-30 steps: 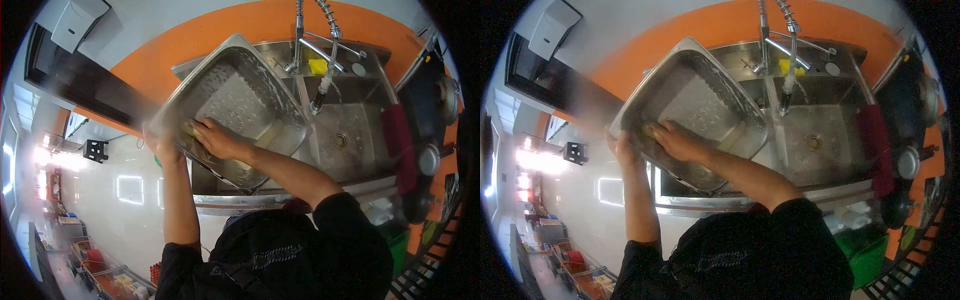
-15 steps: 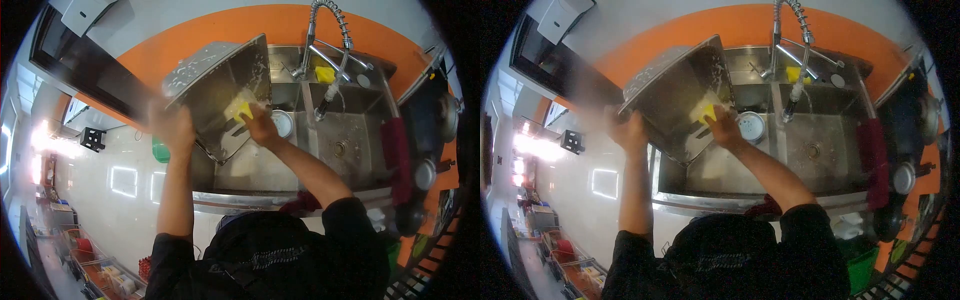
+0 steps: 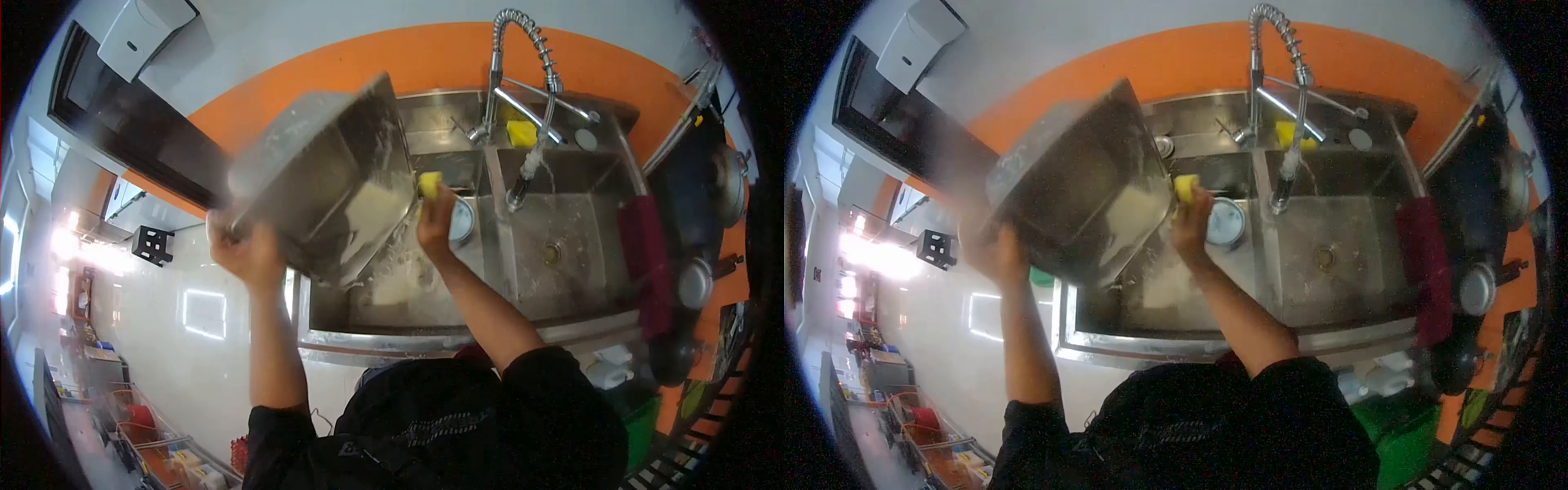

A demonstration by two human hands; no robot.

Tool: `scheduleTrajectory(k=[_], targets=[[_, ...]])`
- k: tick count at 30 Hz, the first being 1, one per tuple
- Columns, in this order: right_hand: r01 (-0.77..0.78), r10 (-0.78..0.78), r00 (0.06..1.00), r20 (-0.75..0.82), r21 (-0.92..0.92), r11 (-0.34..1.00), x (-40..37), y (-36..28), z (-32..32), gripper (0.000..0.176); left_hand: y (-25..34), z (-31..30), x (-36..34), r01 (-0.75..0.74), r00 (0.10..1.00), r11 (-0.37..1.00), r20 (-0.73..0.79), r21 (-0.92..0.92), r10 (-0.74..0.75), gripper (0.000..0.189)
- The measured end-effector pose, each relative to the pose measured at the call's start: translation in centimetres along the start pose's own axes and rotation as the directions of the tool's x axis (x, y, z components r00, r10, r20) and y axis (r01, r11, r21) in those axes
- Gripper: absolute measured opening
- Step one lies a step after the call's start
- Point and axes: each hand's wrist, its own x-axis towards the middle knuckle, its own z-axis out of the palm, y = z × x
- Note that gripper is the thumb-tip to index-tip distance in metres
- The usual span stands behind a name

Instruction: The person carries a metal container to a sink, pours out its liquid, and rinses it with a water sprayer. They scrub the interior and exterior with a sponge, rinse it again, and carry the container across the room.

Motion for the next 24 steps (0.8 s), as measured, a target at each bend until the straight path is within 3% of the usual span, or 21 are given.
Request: scheduleTrajectory(k=[1, 2, 3, 4, 5, 6, 7, 9, 10, 11, 12, 13, 15, 16, 19, 20, 21, 23, 24], targets=[[-0.012, 0.012, 1.0, -0.001, -0.022, 1.0, 1.9, 0.6, 0.1, 0.026, -0.2, -0.9, -0.1, -0.046, 0.998, 0.998, 0.033, 0.047, 0.044, 0.02], [-0.276, 0.241, 0.944, 0.225, 0.141, 0.951, 2.8, 0.8, -0.9, 0.028, -0.1, -1.5, -0.9, -0.046, 0.996, 0.997, 0.076, 0.061, 0.041, 0.025], [-0.54, 0.392, 0.789, 0.473, 0.229, 0.81, 5.4, -2.0, -2.8, 0.032, -0.3, -1.8, -1.6, -0.046, 0.993, 0.996, 0.116, 0.078, 0.037, 0.029], [-0.528, 0.376, 0.795, 0.477, 0.238, 0.815, 6.0, -2.0, -2.8, 0.032, -0.3, -1.7, -1.7, -0.219, 0.957, 0.97, 0.217, 0.102, 0.193, 0.022], [-0.526, 0.326, 0.827, 0.458, 0.425, 0.737, 6.6, -2.1, -2.7, 0.037, 0.4, -1.8, -2.2, -0.197, 0.954, 0.971, 0.253, 0.134, 0.159, 0.013], [-0.506, 0.282, 0.856, 0.433, 0.592, 0.627, 7.2, -2.3, -2.8, 0.043, 0.1, -1.7, -2.1, -0.291, 0.929, 0.95, 0.27, 0.11, 0.253, 0.014], [-0.657, 0.397, 0.752, 0.526, 0.647, 0.386, 8.0, -3.5, -3.5, 0.056, -0.5, -1.5, -2.1, -0.38, 0.895, 0.921, 0.285, 0.087, 0.343, 0.016], [-0.492, 0.37, 0.867, 0.333, 0.686, 0.536, 8.5, -5.6, -4.6, 0.06, -1.3, -1.4, -2.3, -0.378, 0.907, 0.922, 0.231, 0.085, 0.351, 0.018], [-0.491, 0.356, 0.869, 0.344, 0.687, 0.536, 8.9, -6.9, -5.5, 0.06, -1.5, -1.6, -2.3, -0.284, 0.945, 0.952, 0.203, 0.114, 0.257, 0.02], [-0.356, 0.202, 0.93, 0.306, 0.622, 0.697, 9.4, -8.1, -6.5, 0.053, -1.7, -1.9, -2.4, -0.187, 0.971, 0.973, 0.174, 0.137, 0.162, 0.021], [-0.195, 0.04, 0.958, 0.284, 0.541, 0.818, 9.3, -8.8, -7.2, 0.049, -1.9, -2.1, -2.5, -0.183, 0.973, 0.972, 0.164, 0.146, 0.159, 0.021], [-0.196, 0.036, 0.956, 0.291, 0.544, 0.816, 8.7, -8.4, -7.3, 0.049, -2.2, -2.1, -2.6, -0.173, 0.977, 0.982, 0.142, 0.071, 0.161, 0.021], [-0.388, 0.121, 0.902, 0.415, 0.654, 0.649, 7.0, -6.9, -7.1, 0.05, -2.1, -2.1, -2.8, -0.162, 0.98, 0.987, 0.116, -0.01, 0.162, 0.022], [-0.456, 0.262, 0.859, 0.439, 0.427, 0.781, 6.0, -6.8, -7.2, 0.047, -1.6, -2.0, -2.9, -0.154, 0.983, 0.988, 0.1, -0.015, 0.155, 0.021], [-0.566, 0.397, 0.807, 0.437, 0.384, 0.729, 4.2, -5.8, -5.8, 0.042, -1.9, -1.6, -3.3, -0.142, 0.988, 0.989, 0.062, -0.033, 0.144, 0.02], [-0.513, 0.401, 0.853, 0.334, 0.396, 0.762, 4.3, -5.7, -5.7, 0.029, -2.1, -1.5, -3.2, -0.14, 0.989, 0.99, 0.039, -0.033, 0.142, 0.019], [-0.514, 0.402, 0.853, 0.334, 0.397, 0.76, 5.4, -6.6, -6.1, 0.029, -1.6, -1.6, -2.7, -0.142, 0.989, 0.989, 0.041, -0.032, 0.143, 0.019], [-0.535, 0.447, 0.824, 0.347, 0.22, 0.816, 7.3, -7.7, -6.4, 0.018, 0.3, -2.1, -0.8, 0.14, 0.982, 0.967, 0.092, 0.214, -0.163, 0.018], [-0.405, 0.357, 0.891, 0.279, 0.14, 0.903, 8.1, -8.3, -6.2, 0.013, 0.8, -2.2, 0.2, -0.115, 0.98, 0.909, 0.198, 0.4, 0.037, 0.017]])
